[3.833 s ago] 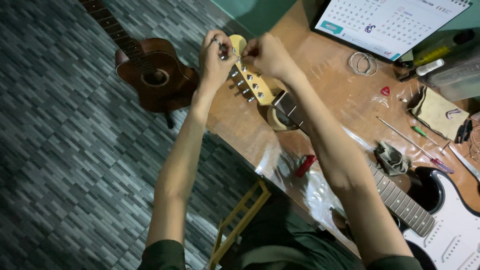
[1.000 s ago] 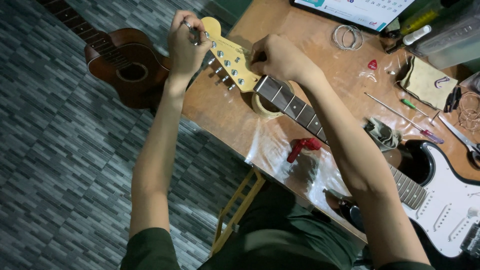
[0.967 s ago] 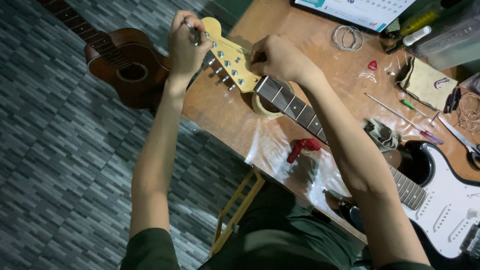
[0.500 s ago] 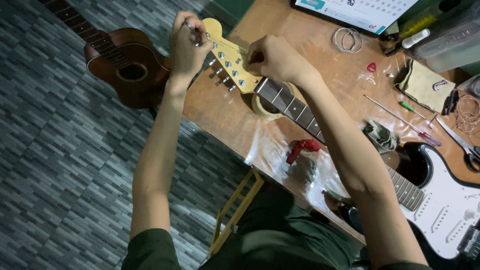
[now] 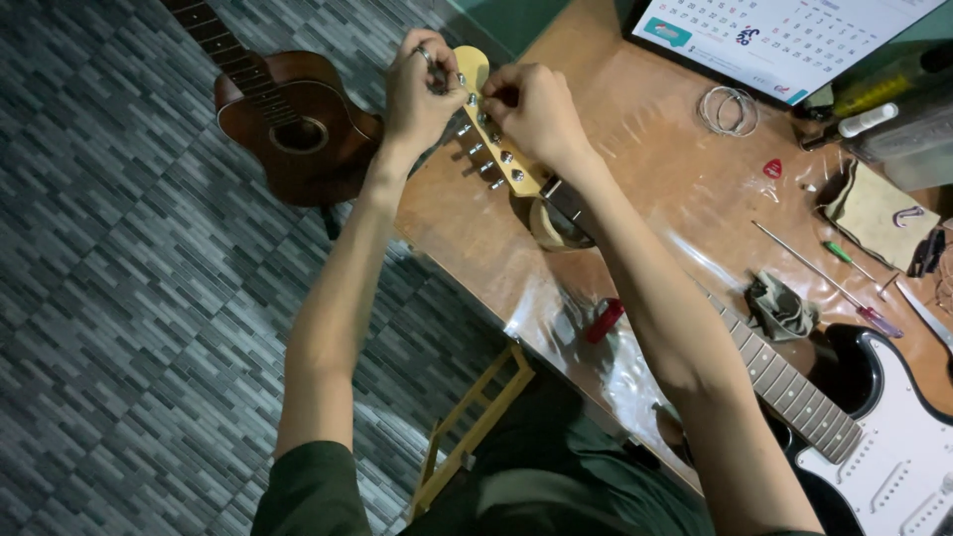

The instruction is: The person changes the strings on a black electric guitar. They use a red string winder to remove old strings and wind new strings onto the tuning pegs. They also handle a small metal tool near the bridge.

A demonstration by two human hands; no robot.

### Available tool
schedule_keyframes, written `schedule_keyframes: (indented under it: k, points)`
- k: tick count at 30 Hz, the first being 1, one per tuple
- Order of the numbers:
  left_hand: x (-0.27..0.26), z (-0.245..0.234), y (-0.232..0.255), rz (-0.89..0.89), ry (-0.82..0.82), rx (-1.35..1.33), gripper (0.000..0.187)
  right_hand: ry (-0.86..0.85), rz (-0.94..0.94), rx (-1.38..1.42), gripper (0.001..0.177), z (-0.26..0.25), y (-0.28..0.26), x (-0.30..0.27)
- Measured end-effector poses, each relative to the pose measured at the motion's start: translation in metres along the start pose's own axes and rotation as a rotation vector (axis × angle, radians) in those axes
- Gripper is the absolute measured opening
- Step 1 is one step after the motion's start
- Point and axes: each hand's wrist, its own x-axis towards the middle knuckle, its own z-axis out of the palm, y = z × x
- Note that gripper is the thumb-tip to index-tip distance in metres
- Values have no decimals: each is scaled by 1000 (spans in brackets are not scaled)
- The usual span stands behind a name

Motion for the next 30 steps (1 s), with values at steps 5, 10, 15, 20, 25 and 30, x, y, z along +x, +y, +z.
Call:
schedule_keyframes:
  k: [5, 10, 15, 20, 25, 30]
  points:
    - [0, -6, 6, 20, -11, -49, 19, -65, 88, 1, 14, -5, -12, 7]
    - [0, -6, 6, 50, 22, -59, 17, -45, 24, -124, 19, 4, -3, 16]
    - [2, -8, 9, 8, -25, -78, 17, -135, -4, -200, 26, 7, -1, 20]
    - [3, -9, 5, 25, -57, -87, 15, -94, -93, -133, 22, 10, 9, 21]
    - [2, -18, 10, 94, -77, -112, 13, -60, -91, -181, 26, 16, 15, 22]
    - [0, -24, 20, 87, -67, -120, 12, -32, -57, -195, 23, 17, 8, 19]
